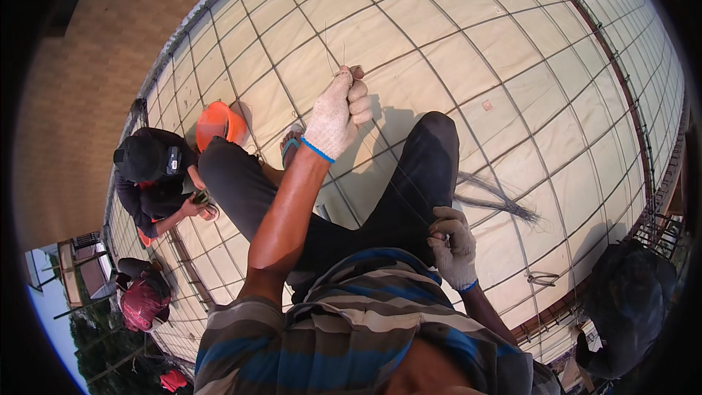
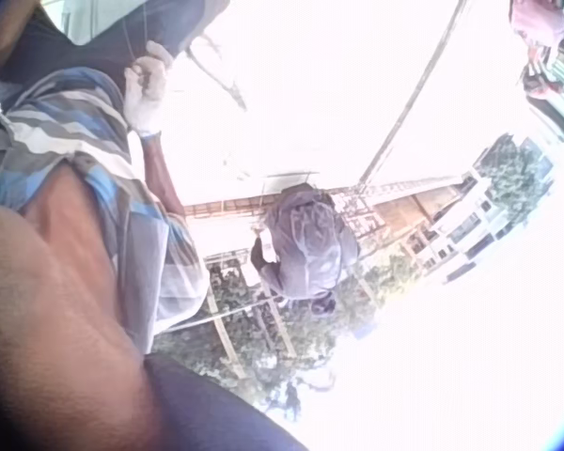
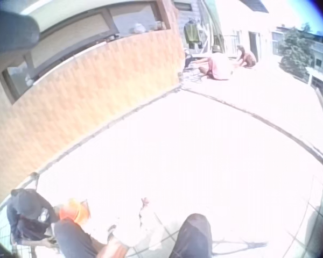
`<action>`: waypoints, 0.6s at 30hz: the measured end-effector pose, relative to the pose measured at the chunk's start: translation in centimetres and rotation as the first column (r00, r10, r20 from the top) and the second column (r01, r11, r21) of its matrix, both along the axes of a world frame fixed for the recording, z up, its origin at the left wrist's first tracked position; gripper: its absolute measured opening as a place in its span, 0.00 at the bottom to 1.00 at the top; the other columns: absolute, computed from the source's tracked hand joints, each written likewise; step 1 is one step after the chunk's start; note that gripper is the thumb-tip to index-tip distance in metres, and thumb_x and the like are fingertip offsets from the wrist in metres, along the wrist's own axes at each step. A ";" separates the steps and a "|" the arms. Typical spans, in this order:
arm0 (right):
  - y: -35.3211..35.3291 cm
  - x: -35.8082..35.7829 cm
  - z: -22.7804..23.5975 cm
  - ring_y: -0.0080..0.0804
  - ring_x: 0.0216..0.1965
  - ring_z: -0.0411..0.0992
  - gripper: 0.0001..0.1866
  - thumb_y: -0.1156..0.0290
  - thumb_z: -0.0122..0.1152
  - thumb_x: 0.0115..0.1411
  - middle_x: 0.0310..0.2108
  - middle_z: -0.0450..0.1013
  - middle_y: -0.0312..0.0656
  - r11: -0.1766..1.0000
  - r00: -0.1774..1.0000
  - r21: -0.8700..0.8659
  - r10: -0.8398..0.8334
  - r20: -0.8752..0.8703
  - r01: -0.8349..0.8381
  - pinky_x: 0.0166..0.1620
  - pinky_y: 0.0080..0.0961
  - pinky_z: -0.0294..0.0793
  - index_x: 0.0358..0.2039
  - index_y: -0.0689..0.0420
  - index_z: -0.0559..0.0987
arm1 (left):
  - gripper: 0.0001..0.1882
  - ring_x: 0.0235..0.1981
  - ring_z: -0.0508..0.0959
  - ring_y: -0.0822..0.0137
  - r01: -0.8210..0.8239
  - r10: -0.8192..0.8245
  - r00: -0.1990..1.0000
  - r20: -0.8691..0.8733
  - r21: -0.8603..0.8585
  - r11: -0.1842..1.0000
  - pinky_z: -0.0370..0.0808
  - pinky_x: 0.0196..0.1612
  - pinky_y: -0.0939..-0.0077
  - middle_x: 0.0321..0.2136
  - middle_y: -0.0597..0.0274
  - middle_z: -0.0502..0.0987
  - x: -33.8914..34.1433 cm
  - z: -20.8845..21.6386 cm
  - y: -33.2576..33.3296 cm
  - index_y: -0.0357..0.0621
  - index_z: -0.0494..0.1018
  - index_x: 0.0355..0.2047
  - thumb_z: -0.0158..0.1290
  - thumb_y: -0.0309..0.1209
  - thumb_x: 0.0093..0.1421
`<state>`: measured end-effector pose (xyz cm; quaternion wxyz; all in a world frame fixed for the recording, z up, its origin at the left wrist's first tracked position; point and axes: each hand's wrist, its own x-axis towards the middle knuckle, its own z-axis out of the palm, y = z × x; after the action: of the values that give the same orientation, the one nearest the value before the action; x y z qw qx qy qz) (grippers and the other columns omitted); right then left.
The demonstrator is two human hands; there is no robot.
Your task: The person repeatedly ties a rope to a metal grid on a tiled floor using both hands. The person picks up rope segments, loops them around grid intersections, and secures them by hand. Another person is visible nearby working on a similar task.
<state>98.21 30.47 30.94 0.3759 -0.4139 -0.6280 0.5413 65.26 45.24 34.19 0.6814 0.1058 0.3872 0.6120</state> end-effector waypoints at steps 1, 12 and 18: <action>0.0 0.2 -0.7 0.26 0.40 0.77 0.09 0.81 0.65 0.66 0.57 0.76 0.51 1.000 1.000 -0.009 -0.005 0.018 0.005 0.42 0.24 0.79 0.44 0.57 0.76 | 0.16 0.23 0.55 0.78 0.007 -0.007 1.000 0.029 0.019 1.000 0.53 0.24 0.80 0.25 0.74 0.57 -0.2 0.1 -0.1 0.47 0.70 0.48 0.44 0.47 0.82; 8.3 -1.2 -2.4 0.43 0.70 0.69 0.13 0.70 0.56 0.78 0.71 0.65 0.58 0.741 0.507 -0.577 -0.664 -0.550 0.344 0.73 0.43 0.72 0.56 0.63 0.70 | 0.16 0.26 0.60 0.71 -0.302 0.299 0.953 0.046 0.084 0.950 0.64 0.32 0.70 0.26 0.71 0.59 2.8 1.6 -0.1 0.48 0.70 0.50 0.45 0.47 0.82; 10.8 -0.3 -4.3 0.40 0.69 0.71 0.17 0.72 0.53 0.79 0.65 0.70 0.55 0.670 0.112 -0.736 -0.727 -0.677 -0.097 0.76 0.45 0.69 0.62 0.68 0.68 | 0.15 0.26 0.59 0.71 -0.383 0.420 0.905 -0.073 0.293 0.876 0.62 0.32 0.70 0.25 0.70 0.57 3.3 1.0 0.8 0.46 0.68 0.52 0.44 0.44 0.82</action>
<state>97.87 41.23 26.68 0.6334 -0.2115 0.0910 0.7388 68.59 46.04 35.16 0.4906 0.1565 0.3582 0.7788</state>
